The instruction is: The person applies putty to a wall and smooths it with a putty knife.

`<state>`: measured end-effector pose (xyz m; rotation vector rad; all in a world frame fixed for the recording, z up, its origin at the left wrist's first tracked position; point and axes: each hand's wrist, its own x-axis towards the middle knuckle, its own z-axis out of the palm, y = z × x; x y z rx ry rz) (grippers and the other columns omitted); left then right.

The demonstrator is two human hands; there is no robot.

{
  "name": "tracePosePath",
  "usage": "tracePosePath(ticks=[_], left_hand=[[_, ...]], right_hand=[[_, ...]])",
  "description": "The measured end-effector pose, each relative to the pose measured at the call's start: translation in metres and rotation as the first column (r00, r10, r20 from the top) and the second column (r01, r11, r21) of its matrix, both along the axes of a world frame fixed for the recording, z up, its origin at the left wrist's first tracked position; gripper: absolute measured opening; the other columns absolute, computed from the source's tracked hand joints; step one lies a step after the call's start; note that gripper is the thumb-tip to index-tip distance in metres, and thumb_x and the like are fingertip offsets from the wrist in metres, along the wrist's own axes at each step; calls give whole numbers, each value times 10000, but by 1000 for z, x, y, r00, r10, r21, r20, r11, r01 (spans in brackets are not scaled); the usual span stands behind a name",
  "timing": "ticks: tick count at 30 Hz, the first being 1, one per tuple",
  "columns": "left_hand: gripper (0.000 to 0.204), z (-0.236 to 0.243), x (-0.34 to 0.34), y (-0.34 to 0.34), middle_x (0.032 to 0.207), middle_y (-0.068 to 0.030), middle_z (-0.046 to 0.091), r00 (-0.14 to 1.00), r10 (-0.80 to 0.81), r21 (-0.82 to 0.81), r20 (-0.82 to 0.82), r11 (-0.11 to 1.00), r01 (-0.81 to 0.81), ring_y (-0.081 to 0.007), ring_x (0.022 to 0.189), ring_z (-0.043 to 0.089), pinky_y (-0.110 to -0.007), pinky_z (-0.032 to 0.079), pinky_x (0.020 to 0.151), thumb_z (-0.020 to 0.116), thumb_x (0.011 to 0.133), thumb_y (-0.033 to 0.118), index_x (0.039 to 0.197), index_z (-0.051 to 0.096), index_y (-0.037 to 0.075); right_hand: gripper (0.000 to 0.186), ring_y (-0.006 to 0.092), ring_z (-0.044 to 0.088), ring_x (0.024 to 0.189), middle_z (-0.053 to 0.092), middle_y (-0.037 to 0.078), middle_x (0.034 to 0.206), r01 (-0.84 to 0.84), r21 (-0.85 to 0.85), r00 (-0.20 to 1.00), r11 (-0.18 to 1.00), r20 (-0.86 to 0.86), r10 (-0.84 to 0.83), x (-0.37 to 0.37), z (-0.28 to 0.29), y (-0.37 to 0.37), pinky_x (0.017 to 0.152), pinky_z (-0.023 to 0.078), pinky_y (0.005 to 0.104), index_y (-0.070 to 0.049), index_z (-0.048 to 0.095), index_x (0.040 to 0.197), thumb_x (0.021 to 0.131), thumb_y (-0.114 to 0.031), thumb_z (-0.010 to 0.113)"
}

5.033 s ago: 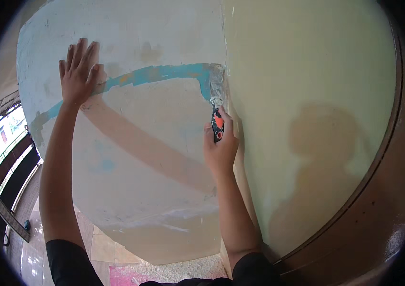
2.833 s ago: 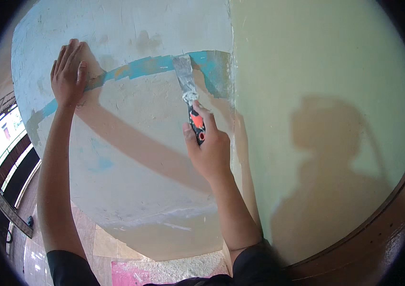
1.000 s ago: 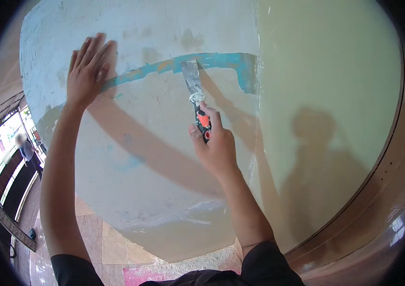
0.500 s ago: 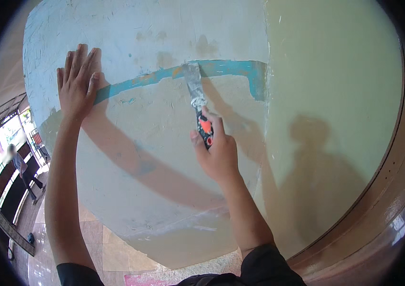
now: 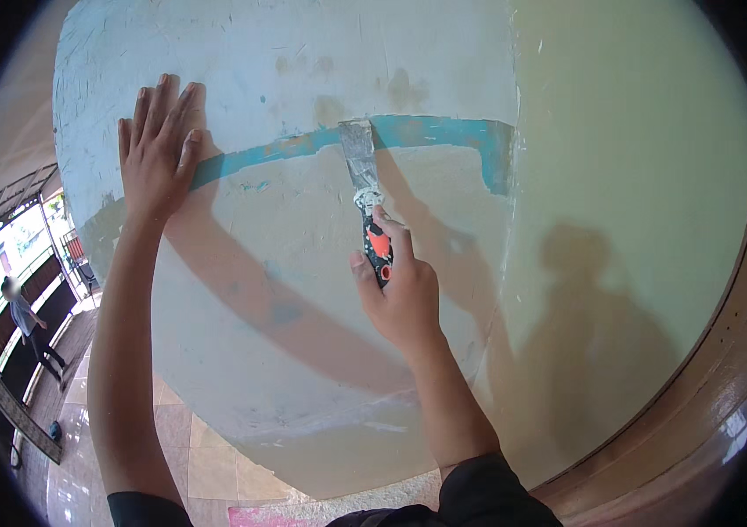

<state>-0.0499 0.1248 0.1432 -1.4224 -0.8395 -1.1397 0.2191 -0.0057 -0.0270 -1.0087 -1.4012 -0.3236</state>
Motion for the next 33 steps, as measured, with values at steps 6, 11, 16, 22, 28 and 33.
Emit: tracePosePath(ticks=[6,11,16,22,28,33], left_hand=[[519,1,5,2,1616,56,277,1000,-27,18,-1,999,27,-226,1503,218,-508,108,1232,488,970,412,1483,409,402],[523,0,1,3,1629,68,241,1000,19,-2,-1,1000,-19,-214,1516,176,-494,83,1237,423,991,436,1509,364,396],[521,1,1,5,1626,70,250,1000,20,2,-2,1000,-20,-217,1515,181,-495,89,1236,427,987,425,1505,370,399],[527,0,0,4,1609,54,293,1000,-28,15,-1,999,28,-227,1502,220,-512,109,1232,485,965,430,1485,398,417],[527,0,0,3,1609,51,296,999,-39,9,1,999,39,-232,1499,232,-510,122,1229,492,961,425,1481,408,416],[525,0,1,1,1608,50,298,999,-46,15,-1,999,46,-239,1497,237,-515,124,1226,495,958,429,1477,417,411]], right_hand=[[519,311,686,677,707,175,1004,-14,-17,1000,1000,17,14,3,-5,2,619,535,371,-33,458,1364,936,-267,637],[531,312,688,681,706,172,1006,-17,-6,999,1000,35,18,-7,-6,2,633,537,380,-51,461,1373,930,-280,644],[530,301,674,637,709,149,936,26,-84,998,996,51,-21,-12,-2,2,593,526,371,-68,465,1377,934,-300,641],[551,263,654,590,687,132,799,45,-56,993,997,113,-39,-27,-14,9,562,512,367,-53,453,1381,937,-328,631],[568,250,662,589,714,132,900,10,-46,995,999,95,-5,-35,-7,8,564,520,362,-54,446,1389,930,-326,640],[582,255,668,593,719,140,985,34,22,990,999,139,-37,-40,-11,17,552,522,360,-46,436,1393,928,-327,643]])
